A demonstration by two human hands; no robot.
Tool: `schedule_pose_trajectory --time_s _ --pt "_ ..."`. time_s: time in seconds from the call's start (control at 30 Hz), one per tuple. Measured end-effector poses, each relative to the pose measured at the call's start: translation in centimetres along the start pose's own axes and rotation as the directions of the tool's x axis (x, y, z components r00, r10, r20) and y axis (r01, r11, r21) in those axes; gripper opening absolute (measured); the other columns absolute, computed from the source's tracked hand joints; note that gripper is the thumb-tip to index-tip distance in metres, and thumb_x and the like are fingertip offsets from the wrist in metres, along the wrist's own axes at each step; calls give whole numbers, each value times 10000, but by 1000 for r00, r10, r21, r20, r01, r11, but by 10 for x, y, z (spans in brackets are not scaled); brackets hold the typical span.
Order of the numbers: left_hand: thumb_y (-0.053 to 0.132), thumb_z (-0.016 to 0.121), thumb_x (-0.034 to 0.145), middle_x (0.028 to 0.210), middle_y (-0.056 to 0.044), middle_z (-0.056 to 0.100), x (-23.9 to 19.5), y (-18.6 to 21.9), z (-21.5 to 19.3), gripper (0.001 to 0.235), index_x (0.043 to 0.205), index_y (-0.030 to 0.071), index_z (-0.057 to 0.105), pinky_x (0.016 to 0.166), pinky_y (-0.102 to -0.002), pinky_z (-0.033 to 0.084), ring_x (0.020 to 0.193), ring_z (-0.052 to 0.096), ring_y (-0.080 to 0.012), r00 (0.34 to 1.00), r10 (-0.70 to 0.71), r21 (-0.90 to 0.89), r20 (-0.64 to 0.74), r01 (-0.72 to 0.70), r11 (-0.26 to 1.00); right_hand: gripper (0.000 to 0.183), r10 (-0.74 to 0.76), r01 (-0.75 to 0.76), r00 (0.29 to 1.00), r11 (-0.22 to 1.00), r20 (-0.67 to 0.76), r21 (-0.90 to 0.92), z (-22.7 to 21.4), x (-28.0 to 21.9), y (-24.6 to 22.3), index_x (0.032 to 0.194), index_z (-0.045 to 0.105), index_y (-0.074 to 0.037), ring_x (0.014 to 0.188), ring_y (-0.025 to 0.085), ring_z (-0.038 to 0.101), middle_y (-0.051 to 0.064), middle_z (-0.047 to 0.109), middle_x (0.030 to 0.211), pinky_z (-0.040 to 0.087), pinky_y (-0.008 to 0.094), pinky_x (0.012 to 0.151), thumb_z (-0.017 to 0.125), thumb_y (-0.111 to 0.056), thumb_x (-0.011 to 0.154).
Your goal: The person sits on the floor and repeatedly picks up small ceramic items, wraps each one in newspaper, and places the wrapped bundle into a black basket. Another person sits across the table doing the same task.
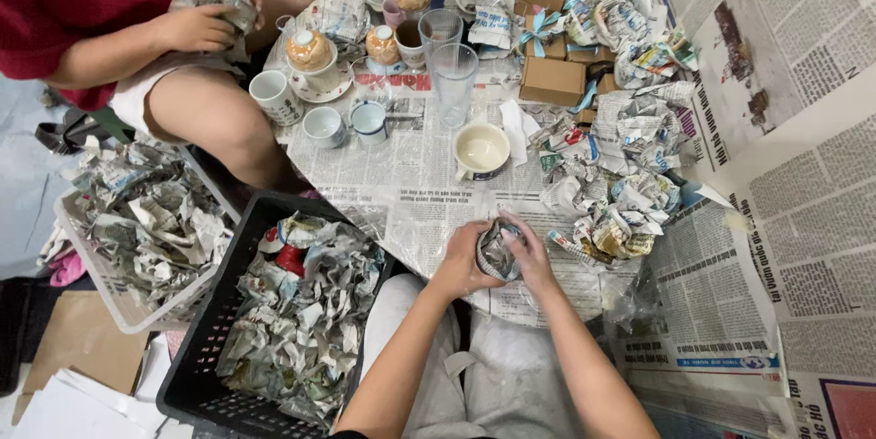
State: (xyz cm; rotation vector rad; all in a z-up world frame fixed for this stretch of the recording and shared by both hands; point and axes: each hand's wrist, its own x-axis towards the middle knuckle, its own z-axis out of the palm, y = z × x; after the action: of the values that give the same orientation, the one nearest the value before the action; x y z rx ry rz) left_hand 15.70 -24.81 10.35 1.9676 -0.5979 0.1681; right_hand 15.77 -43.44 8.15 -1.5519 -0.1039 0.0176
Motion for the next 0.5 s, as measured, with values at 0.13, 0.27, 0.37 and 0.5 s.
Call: schedule_pose_trajectory --time_s 0.13,0.27,0.37,0.5 --pt "309 966 518 1264 -202 590 -2 -2 3 984 1348 53 503 1045 -477 440 1191 563 -422 998 -55 3 -24 55 998 425 -19 23 997 998 71 -50 -5 4 11 1257 635 -7 1224 207 583 100 620 1291 464 338 1056 715 -261 925" --pt "296 943 527 1327 -208 588 -9 4 8 1056 1425 50 444 1070 -473 441 1231 568 -415 990 -129 -22 -50 128 991 339 -61 66 995 996 -81 67 -7 9 42 1267 650 -12 1241 135 566 32 614 1308 414 254 1090 527 -259 1070" --pt "261 881 616 1449 -213 539 -19 12 8 1022 1493 46 401 1143 -453 422 1356 528 -400 981 -194 -147 -10 191 971 247 -67 60 974 997 -218 -42 -1 12 61 1186 660 21 1149 132 588 47 639 1211 445 256 1026 567 -170 1062" --pt "181 773 814 1567 -248 378 -27 12 2 860 1524 11 318 1228 -442 290 1495 367 -400 998 -33 -323 55 50 945 189 -142 103 958 981 -248 -164 2 10 66 1052 664 39 1085 131 590 57 654 1165 458 263 975 612 -143 1046"
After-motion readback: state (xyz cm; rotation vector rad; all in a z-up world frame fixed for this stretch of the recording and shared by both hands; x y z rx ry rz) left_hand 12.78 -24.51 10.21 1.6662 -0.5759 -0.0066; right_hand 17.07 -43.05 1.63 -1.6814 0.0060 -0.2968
